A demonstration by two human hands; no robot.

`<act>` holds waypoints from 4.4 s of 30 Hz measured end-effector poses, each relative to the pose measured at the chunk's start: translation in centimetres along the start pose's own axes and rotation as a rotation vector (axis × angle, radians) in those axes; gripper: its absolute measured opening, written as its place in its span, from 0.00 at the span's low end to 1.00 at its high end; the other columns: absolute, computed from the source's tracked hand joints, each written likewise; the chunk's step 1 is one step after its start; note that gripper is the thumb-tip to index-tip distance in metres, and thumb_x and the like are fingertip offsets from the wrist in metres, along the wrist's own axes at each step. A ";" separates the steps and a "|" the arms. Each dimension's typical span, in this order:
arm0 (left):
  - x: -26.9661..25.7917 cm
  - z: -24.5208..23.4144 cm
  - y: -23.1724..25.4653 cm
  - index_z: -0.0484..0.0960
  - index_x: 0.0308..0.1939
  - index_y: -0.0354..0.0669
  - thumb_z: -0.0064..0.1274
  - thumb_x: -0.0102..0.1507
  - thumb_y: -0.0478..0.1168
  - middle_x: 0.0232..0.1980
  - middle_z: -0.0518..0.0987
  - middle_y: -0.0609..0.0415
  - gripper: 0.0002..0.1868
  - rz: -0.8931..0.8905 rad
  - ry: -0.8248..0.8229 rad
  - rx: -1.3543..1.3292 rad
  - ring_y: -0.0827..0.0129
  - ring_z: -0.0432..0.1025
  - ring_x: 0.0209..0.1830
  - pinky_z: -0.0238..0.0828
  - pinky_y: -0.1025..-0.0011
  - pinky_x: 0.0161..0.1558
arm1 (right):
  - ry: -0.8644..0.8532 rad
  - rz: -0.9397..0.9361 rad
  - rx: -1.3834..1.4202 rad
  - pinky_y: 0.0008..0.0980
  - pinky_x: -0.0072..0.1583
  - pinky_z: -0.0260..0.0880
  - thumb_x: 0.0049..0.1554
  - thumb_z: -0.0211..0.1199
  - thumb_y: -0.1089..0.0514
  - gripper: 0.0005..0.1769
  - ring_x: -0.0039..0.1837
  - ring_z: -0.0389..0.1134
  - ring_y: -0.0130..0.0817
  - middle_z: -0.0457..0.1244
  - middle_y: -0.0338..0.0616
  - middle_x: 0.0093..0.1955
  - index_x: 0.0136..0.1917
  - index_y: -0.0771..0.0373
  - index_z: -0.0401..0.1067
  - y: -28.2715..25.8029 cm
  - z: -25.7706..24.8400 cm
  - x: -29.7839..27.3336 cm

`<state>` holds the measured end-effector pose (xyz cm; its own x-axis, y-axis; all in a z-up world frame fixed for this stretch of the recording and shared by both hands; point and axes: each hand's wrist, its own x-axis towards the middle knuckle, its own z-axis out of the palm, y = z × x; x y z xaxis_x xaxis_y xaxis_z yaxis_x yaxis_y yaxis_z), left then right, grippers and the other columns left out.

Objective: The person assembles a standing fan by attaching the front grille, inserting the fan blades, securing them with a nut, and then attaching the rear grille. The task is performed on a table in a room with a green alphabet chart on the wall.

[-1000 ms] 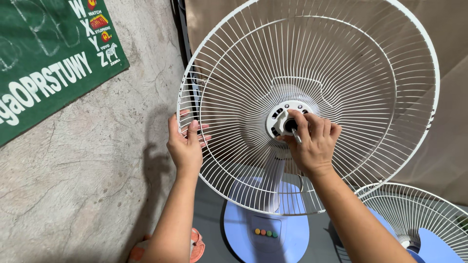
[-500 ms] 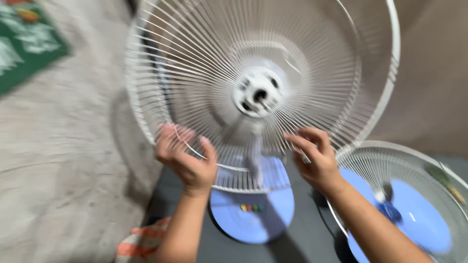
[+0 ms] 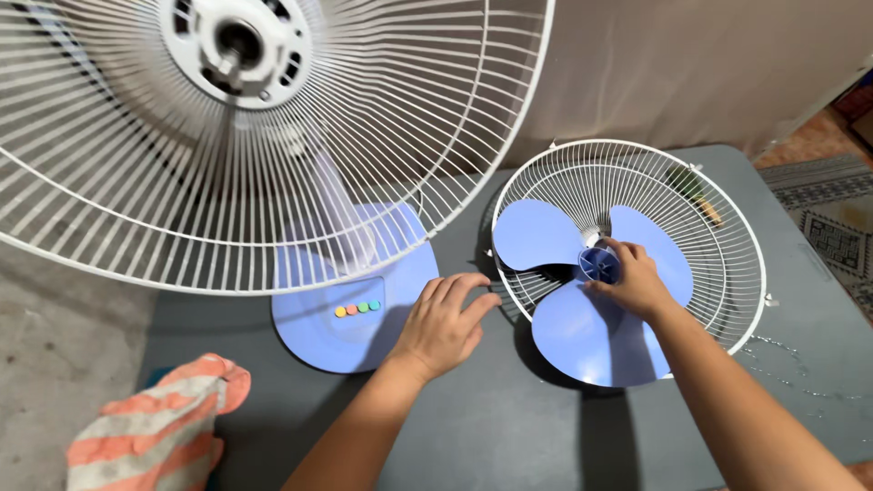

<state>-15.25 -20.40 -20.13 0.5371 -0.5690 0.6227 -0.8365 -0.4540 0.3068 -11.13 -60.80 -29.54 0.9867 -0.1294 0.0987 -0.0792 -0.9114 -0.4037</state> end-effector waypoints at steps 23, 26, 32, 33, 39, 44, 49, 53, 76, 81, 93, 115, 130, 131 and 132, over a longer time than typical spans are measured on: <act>-1.2 0.7 2.6 0.56 0.74 0.28 0.70 0.47 0.68 0.75 0.57 0.29 0.66 -0.376 -0.176 -0.213 0.36 0.50 0.77 0.51 0.50 0.70 | -0.822 -0.244 0.448 0.36 0.64 0.68 0.47 0.66 0.46 0.39 0.63 0.71 0.36 0.68 0.43 0.62 0.72 0.54 0.73 -17.5 -18.5 -2.9; -0.6 -1.5 4.6 0.62 0.70 0.34 0.67 0.48 0.69 0.71 0.60 0.30 0.59 -0.481 -0.096 -0.243 0.38 0.56 0.73 0.56 0.48 0.66 | -0.888 -0.175 0.366 0.39 0.64 0.70 0.49 0.66 0.44 0.39 0.61 0.73 0.39 0.69 0.45 0.60 0.73 0.53 0.72 -19.9 -19.3 -2.2; -1.1 -5.6 7.6 0.77 0.44 0.46 0.53 0.57 0.75 0.42 0.86 0.48 0.36 -1.077 -0.151 -0.112 0.53 0.79 0.47 0.74 0.59 0.49 | -1.099 -0.263 0.542 0.36 0.61 0.71 0.52 0.65 0.46 0.37 0.58 0.73 0.37 0.70 0.46 0.59 0.73 0.57 0.71 -22.7 -17.4 -1.5; -1.5 -6.0 7.3 0.77 0.43 0.45 0.54 0.57 0.74 0.40 0.85 0.47 0.36 -1.125 -0.093 -0.096 0.53 0.79 0.45 0.73 0.58 0.47 | -1.128 -0.282 0.609 0.35 0.60 0.71 0.52 0.65 0.46 0.36 0.58 0.73 0.36 0.70 0.46 0.58 0.73 0.58 0.71 -23.0 -16.1 -1.9; -5.9 -7.5 5.5 0.68 0.52 0.41 0.63 0.54 0.68 0.50 0.81 0.40 0.40 -1.202 0.240 -0.418 0.57 0.77 0.49 0.73 0.62 0.52 | -1.246 -0.360 0.911 0.31 0.55 0.72 0.56 0.65 0.50 0.32 0.54 0.73 0.32 0.71 0.47 0.57 0.71 0.63 0.72 -26.1 -9.6 -2.9; -8.0 -9.5 7.7 0.52 0.70 0.46 0.73 0.50 0.59 0.62 0.78 0.37 0.57 -1.025 0.448 -0.381 0.51 0.64 0.67 0.57 0.55 0.67 | -1.327 -0.402 1.073 0.28 0.51 0.72 0.59 0.64 0.52 0.29 0.51 0.73 0.29 0.72 0.47 0.55 0.70 0.68 0.72 -29.4 -5.5 -3.5; -6.3 -13.6 9.5 0.51 0.75 0.51 0.80 0.44 0.51 0.63 0.75 0.37 0.65 -0.895 0.394 -0.201 0.41 0.62 0.69 0.34 0.42 0.74 | -1.377 -0.420 1.167 0.25 0.47 0.73 0.63 0.64 0.55 0.25 0.48 0.72 0.26 0.72 0.48 0.54 0.69 0.72 0.72 -32.1 -3.4 -3.9; -5.7 -17.0 9.6 0.64 0.70 0.51 0.77 0.41 0.49 0.62 0.76 0.41 0.55 -0.757 0.491 -0.061 0.44 0.68 0.66 0.58 0.50 0.68 | -1.387 -0.390 1.235 0.24 0.47 0.74 0.63 0.64 0.58 0.24 0.47 0.73 0.25 0.72 0.49 0.54 0.68 0.73 0.72 -34.3 -3.5 -3.5; -11.4 -19.8 0.6 0.69 0.68 0.45 0.62 0.58 0.44 0.55 0.80 0.45 0.35 -0.646 1.047 -1.681 0.56 0.76 0.54 0.74 0.62 0.56 | -0.724 -0.614 0.969 0.34 0.59 0.73 0.61 0.59 0.59 0.16 0.56 0.73 0.33 0.72 0.46 0.53 0.58 0.68 0.78 -42.7 -7.4 -4.1; -7.4 -24.7 0.9 0.68 0.68 0.44 0.59 0.61 0.46 0.54 0.80 0.46 0.33 -0.608 1.002 -1.171 0.58 0.76 0.54 0.74 0.64 0.56 | -0.236 -0.703 1.073 0.29 0.59 0.69 0.61 0.60 0.62 0.16 0.56 0.68 0.27 0.68 0.41 0.56 0.61 0.68 0.75 -42.7 -8.3 -0.7; -0.7 -27.3 2.3 0.77 0.59 0.48 0.72 0.46 0.54 0.45 0.83 0.48 0.39 -0.457 0.684 0.522 0.54 0.76 0.50 0.61 0.48 0.63 | -0.305 -0.618 0.938 0.31 0.58 0.74 0.61 0.56 0.62 0.18 0.57 0.72 0.30 0.70 0.42 0.59 0.64 0.64 0.73 -42.7 -16.6 7.5; 0.1 -29.0 0.1 0.72 0.58 0.47 0.72 0.44 0.59 0.43 0.82 0.49 0.44 -0.357 0.595 0.546 0.55 0.76 0.48 0.56 0.45 0.65 | 0.543 -1.449 0.242 0.34 0.47 0.73 0.48 0.71 0.70 0.14 0.47 0.72 0.38 0.68 0.43 0.46 0.49 0.64 0.76 -47.9 -17.3 5.1; 3.4 -31.1 0.2 0.68 0.57 0.47 0.74 0.44 0.52 0.49 0.80 0.53 0.43 -0.133 0.400 0.406 0.52 0.74 0.57 0.53 0.41 0.72 | 0.439 -1.269 0.349 0.33 0.47 0.77 0.54 0.71 0.67 0.12 0.46 0.74 0.33 0.71 0.42 0.45 0.52 0.63 0.77 -45.6 -16.0 6.3; 3.6 -31.3 0.3 0.68 0.57 0.48 0.74 0.44 0.52 0.48 0.80 0.53 0.42 -0.137 0.374 0.410 0.53 0.74 0.55 0.52 0.41 0.73 | 0.409 -1.216 0.352 0.32 0.46 0.77 0.54 0.71 0.67 0.12 0.46 0.74 0.33 0.71 0.42 0.45 0.52 0.63 0.77 -45.7 -16.0 6.2; 3.8 -31.7 0.5 0.69 0.57 0.48 0.74 0.43 0.51 0.47 0.80 0.54 0.42 -0.142 0.348 0.413 0.54 0.75 0.54 0.51 0.41 0.74 | 0.378 -1.162 0.354 0.32 0.45 0.77 0.54 0.71 0.68 0.12 0.45 0.74 0.34 0.71 0.43 0.45 0.52 0.63 0.77 -45.8 -15.9 6.0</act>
<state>-17.05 -1.07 5.15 0.5156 -0.2549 0.8181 -0.6090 -0.7806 0.1406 -3.84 -26.02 4.00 0.3423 0.5162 0.7851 0.9014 -0.4161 -0.1195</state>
